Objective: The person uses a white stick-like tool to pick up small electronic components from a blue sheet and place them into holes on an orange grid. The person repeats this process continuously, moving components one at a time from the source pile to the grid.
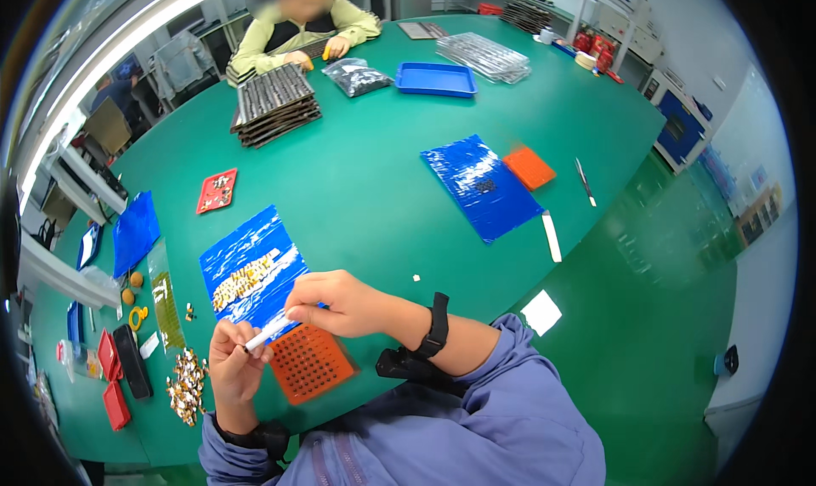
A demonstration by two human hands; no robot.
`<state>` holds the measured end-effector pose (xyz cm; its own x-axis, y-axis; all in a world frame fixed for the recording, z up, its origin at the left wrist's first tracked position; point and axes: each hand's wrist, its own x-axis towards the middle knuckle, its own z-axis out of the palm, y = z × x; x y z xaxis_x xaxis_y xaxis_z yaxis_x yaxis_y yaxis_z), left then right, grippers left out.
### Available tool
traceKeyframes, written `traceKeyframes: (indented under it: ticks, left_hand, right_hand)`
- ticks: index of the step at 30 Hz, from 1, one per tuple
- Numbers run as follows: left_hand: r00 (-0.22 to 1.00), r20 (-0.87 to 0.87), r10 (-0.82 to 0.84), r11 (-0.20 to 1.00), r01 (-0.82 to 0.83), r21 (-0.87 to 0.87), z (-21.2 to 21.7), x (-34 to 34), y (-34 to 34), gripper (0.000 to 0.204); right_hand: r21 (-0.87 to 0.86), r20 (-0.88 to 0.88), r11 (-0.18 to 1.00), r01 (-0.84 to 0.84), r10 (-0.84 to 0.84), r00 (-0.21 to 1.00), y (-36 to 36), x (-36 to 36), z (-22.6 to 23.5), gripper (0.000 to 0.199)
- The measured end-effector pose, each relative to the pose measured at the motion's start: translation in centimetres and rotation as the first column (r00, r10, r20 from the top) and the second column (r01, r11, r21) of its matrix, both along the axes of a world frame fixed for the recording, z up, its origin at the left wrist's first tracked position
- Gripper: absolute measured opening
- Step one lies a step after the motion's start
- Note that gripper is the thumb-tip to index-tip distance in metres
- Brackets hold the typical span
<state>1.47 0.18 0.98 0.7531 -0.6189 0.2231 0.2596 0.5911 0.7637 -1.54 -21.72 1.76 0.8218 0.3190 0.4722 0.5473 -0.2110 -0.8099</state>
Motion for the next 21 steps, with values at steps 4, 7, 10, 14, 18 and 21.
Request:
traceKeyframes:
  ticks: [4, 7, 10, 14, 18, 21]
  left_hand:
    - [1.0, 0.002, -0.005, 1.0, 0.005, -0.022, -0.5, 0.2, 0.1, 0.01]
    - [0.998, -0.011, -0.063, 0.997, 0.063, -0.034, -0.8, 0.5, 0.3, 0.009]
    - [0.995, -0.045, -0.087, 0.994, 0.084, -0.065, -1.0, 0.6, 0.5, 0.007]
    - [0.998, 0.032, -0.062, 0.998, 0.061, 0.028, -1.0, 0.5, 0.5, 0.013]
    - [0.994, -0.008, -0.108, 0.993, 0.107, -0.047, -1.5, 0.7, 0.5, 0.008]
    - [0.993, -0.027, -0.115, 0.993, 0.114, -0.04, -1.4, 0.8, 0.6, 0.009]
  right_hand:
    - [0.086, 0.075, 0.995, 0.049, -0.055, 0.996, 0.6, 0.2, 0.5, 0.013]
    - [-0.063, 0.008, 0.997, 0.043, -0.042, 0.999, 0.1, -0.2, 0.4, 0.013]
    - [0.067, -0.016, 0.993, 0.101, -0.1, 0.995, 1.0, -0.2, 1.0, 0.008]
    - [0.019, 0.014, 0.998, 0.059, -0.06, 0.998, 0.7, -0.1, 0.7, 0.006]
    - [0.008, -0.081, 0.999, 0.039, -0.038, 0.996, 0.4, 0.1, 0.1, 0.013]
    - [0.058, -0.168, 0.998, 0.023, -0.013, 0.986, 0.4, 0.0, -0.1, 0.013]
